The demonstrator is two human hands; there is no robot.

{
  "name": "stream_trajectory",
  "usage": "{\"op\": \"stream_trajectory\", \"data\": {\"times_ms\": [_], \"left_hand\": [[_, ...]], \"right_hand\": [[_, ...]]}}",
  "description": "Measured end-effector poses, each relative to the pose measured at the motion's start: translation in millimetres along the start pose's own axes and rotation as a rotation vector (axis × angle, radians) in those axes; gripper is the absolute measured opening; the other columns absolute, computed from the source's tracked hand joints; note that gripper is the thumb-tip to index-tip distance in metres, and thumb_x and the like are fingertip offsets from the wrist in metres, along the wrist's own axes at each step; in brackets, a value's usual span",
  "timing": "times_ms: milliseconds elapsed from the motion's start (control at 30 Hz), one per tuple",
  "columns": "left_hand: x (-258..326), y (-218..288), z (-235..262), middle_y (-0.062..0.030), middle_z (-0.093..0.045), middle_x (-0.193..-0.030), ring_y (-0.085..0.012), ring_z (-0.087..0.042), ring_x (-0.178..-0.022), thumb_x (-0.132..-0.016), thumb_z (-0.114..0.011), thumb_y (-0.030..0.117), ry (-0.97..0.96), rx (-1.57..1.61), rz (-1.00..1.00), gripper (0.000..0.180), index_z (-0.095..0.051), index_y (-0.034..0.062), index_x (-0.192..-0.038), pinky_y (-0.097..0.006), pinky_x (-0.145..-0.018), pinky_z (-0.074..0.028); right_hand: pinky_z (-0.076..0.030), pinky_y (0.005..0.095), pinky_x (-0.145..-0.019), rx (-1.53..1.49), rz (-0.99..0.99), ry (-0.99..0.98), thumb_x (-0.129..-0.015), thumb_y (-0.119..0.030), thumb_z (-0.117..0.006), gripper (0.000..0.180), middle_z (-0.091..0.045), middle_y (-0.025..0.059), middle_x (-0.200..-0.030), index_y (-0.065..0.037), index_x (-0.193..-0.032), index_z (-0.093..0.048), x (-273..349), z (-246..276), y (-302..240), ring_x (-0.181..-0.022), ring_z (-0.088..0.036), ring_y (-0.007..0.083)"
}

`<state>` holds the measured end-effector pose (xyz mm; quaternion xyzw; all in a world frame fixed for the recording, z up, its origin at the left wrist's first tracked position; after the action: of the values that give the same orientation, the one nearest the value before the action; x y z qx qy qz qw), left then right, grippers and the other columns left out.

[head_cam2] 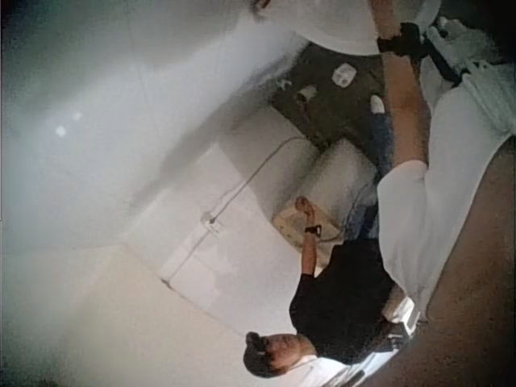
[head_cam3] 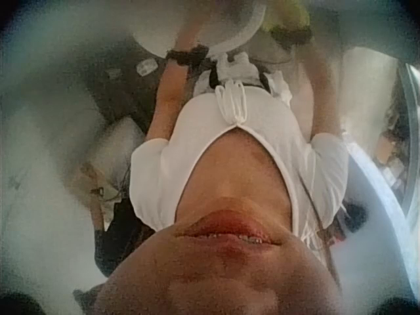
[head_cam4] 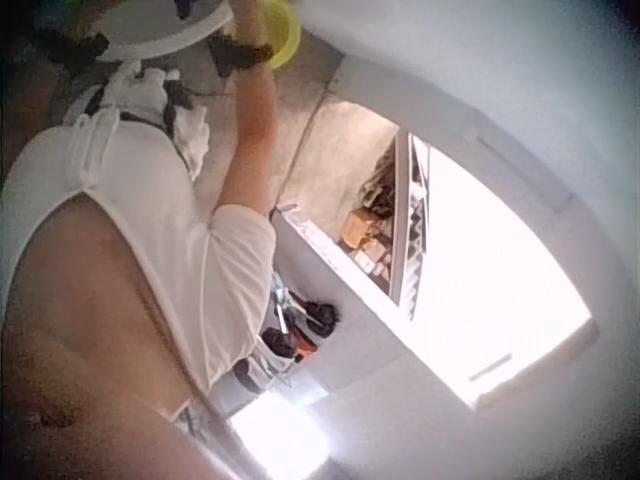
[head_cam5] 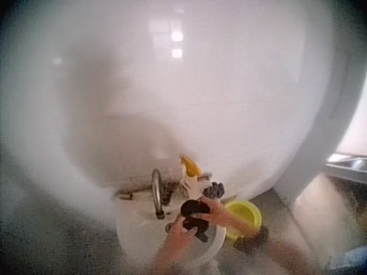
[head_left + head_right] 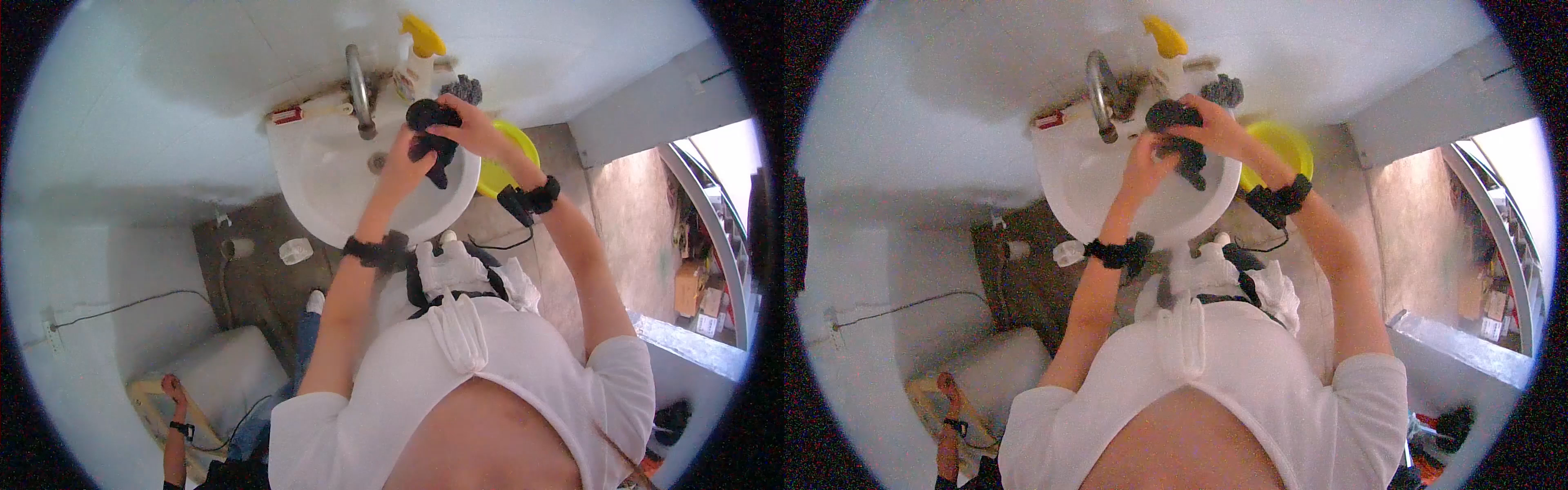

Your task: The person washes a black cloth in a sink by hand with water and then carries it through a warehouse-like space.

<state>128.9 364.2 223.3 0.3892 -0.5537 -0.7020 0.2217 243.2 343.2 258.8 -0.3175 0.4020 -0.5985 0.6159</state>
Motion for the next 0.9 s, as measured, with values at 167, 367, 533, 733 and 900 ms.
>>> {"op": "stream_trajectory", "data": {"times_ms": [167, 367, 533, 733, 900], "left_hand": [[24.0, -28.9, -6.8, -0.0138, -0.041, -0.107, -0.0195, -0.043, -0.1, -0.057, -0.072, 0.014, 0.139, -0.25, -0.143, 0.078, -0.026, 0.0015, -0.118, -0.029, -0.081, -0.038], [13.4, -79.1, -8.5, -0.0083, -0.051, -0.094, -0.0165, -0.05, -0.086, -0.061, -0.068, 0.012, 0.089, 0.082, 0.146, 0.057, -0.038, 0.0006, -0.108, -0.027, -0.074, -0.041], [28.6, -108.3, 24.8, -0.0063, -0.056, -0.077, -0.0199, -0.054, -0.072, -0.06, -0.064, 0.004, 0.253, -0.133, 0.259, 0.035, -0.048, 0.0046, -0.091, -0.029, -0.067, -0.043], [17.9, -71.3, 1.5, -0.0145, -0.056, -0.081, -0.0296, -0.054, -0.078, -0.059, -0.06, 0.008, 0.02, -0.551, 0.149, 0.034, -0.047, 0.0055, -0.09, -0.035, -0.064, -0.042], [19.8, -66.1, -8.3, -0.0138, -0.055, -0.084, -0.0313, -0.053, -0.08, -0.058, -0.061, 0.009, -0.073, -0.5, 0.188, 0.035, -0.046, 0.005, -0.089, -0.036, -0.066, -0.042]], "right_hand": [[-0.038, 0.0264, -0.077, -0.337, -0.083, 0.122, -0.072, -0.014, -0.057, 0.035, -0.053, 0.0042, -0.092, -0.003, -0.103, -0.045, 3.0, -4.3, 3.3, -0.088, -0.047, 0.012], [-0.035, 0.0246, -0.081, -0.74, 0.017, 0.252, -0.073, -0.009, -0.054, 0.033, -0.051, 0.0029, -0.095, -0.003, -0.104, -0.046, 3.9, -1.6, -22.8, -0.09, -0.046, 0.0117], [-0.038, 0.0261, -0.076, -0.382, -0.242, 0.333, -0.073, -0.01, -0.053, 0.026, -0.053, 0.004, -0.091, -0.002, -0.097, -0.05, 33.1, 38.9, 69.7, -0.085, -0.048, 0.013], [-0.04, 0.0318, -0.076, 0.459, -0.098, 0.215, -0.06, -0.018, -0.069, 0.06, -0.05, 0.0138, -0.098, -0.007, -0.112, -0.04, 69.7, -11.3, 115.3, -0.088, -0.049, 0.0258], [-0.038, 0.0316, -0.081, 0.069, -0.088, -0.104, -0.055, -0.013, -0.07, 0.068, -0.048, 0.014, -0.105, -0.006, -0.114, -0.037, 42.1, -63.4, 69.6, -0.092, -0.049, 0.0247]]}}
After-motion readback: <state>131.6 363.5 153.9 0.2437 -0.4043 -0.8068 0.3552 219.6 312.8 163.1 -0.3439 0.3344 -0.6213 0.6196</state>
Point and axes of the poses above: each hand's wrist, its own x-axis away from the middle knuckle, its own z-axis out of the back of the hand, y = z × x, the point moved 7 cm from there along -x, towards the middle knuckle
